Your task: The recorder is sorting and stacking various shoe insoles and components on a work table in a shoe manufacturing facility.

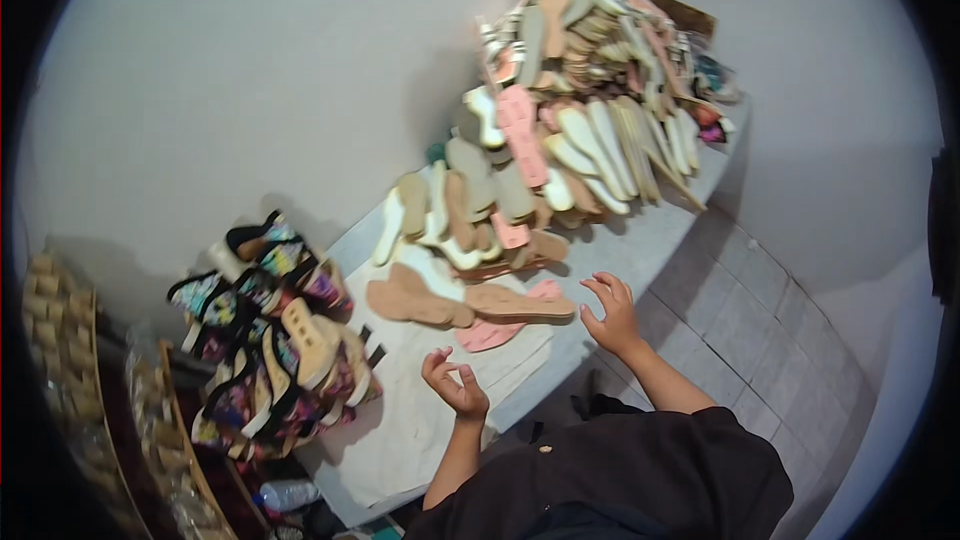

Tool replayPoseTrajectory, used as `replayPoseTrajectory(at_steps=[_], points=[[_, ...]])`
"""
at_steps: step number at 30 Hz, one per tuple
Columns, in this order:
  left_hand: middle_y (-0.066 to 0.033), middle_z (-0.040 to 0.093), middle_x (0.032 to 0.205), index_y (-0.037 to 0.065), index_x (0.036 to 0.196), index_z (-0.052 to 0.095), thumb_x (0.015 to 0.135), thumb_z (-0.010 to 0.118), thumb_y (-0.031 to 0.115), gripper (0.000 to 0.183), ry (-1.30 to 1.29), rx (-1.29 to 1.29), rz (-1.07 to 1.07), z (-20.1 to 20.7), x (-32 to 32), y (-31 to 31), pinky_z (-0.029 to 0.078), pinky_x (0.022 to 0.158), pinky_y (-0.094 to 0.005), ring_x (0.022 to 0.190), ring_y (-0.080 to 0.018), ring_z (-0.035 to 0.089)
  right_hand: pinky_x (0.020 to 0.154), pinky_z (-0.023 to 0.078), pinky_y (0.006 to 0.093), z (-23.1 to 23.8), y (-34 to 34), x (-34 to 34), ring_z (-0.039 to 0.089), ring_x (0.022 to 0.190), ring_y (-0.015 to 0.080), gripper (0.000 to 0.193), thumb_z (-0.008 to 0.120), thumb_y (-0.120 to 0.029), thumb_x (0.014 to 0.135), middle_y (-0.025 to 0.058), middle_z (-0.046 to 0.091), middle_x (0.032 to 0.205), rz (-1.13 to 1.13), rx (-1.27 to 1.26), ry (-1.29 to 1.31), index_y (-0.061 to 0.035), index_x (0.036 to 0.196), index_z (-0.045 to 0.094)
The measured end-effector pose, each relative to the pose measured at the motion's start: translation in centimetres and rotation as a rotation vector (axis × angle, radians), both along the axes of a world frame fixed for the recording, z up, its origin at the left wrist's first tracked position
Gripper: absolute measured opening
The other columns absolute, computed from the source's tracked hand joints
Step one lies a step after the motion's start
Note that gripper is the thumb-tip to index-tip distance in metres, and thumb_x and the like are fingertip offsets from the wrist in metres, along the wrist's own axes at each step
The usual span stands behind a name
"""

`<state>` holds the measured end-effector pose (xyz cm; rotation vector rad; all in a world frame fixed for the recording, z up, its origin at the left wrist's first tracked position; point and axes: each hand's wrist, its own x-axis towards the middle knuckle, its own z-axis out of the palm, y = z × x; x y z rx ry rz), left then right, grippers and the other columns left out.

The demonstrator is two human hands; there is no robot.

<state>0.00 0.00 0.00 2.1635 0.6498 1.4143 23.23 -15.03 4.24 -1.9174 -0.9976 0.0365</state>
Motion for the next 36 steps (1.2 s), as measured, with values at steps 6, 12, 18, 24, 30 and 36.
replayPoseTrajectory(at_steps=[6,12,18,24,30,36], points=[[-0.0151,0.03,0.13,0.004,0.122,0.034,0.089,0.048,0.018,0.039,-0.396,-0.331,-0.225,2.6,13.0,-10.1,0.035,0.095,-0.0398,0.105,-0.0254,0.046,0.098,0.028,0.0533,2.9,-11.0,9.1,0.048,0.109,0.03,0.04,0.063,-0.019,0.07,0.0127,0.05,0.118,-0.193,-0.026,-0.279,-0.0125,0.109,0.059],[-0.0143,0.038,0.126,0.003,0.12,0.038,0.08,0.054,0.009,0.044,-0.139,-0.279,-0.333,0.4,26.1,-18.5,0.035,0.094,-0.037,0.105,-0.0238,0.047,0.099,0.028,0.0527,1.7,-21.3,19.0,0.047,0.112,0.03,0.039,0.064,-0.02,0.071,0.0131,0.048,0.121,-0.276,-0.066,-0.256,-0.0122,0.109,0.059],[-0.0177,0.042,0.122,0.002,0.115,0.045,0.074,0.061,0.008,0.044,0.03,-0.196,-0.451,3.2,38.5,-25.7,0.033,0.096,-0.0393,0.11,-0.0295,0.045,0.1,0.027,0.0513,0.8,-30.0,27.5,0.047,0.111,0.0315,0.038,0.064,-0.019,0.072,0.0132,0.049,0.12,-0.366,-0.106,-0.2,-0.0115,0.109,0.059],[-0.0183,0.046,0.121,0.003,0.113,0.047,0.073,0.063,0.011,0.043,0.162,-0.164,-0.427,2.9,49.0,-26.1,0.029,0.098,-0.041,0.113,-0.0338,0.042,0.099,0.028,0.0507,-0.3,-31.4,35.8,0.048,0.109,0.031,0.039,0.063,-0.02,0.073,0.0126,0.049,0.119,-0.319,-0.16,-0.146,-0.0114,0.111,0.058],[-0.0158,0.044,0.122,0.007,0.112,0.05,0.072,0.065,0.018,0.045,0.313,-0.162,-0.344,0.5,60.2,-23.8,0.027,0.098,-0.0424,0.115,-0.0328,0.04,0.101,0.027,0.0499,-1.3,-30.5,45.4,0.049,0.109,0.0275,0.045,0.062,-0.019,0.075,0.0124,0.048,0.119,-0.22,-0.179,-0.031,-0.0119,0.118,0.053],[-0.0172,0.04,0.123,0.01,0.127,0.039,0.069,0.07,0.027,0.067,0.543,-0.129,-0.189,0.3,71.5,-21.9,0.028,0.097,-0.0426,0.116,-0.0323,0.038,0.103,0.019,0.0583,0.0,-28.4,56.2,0.041,0.121,0.0288,0.052,0.06,-0.024,0.077,0.0126,0.046,0.124,-0.13,-0.409,-0.134,-0.014,0.126,0.046]])
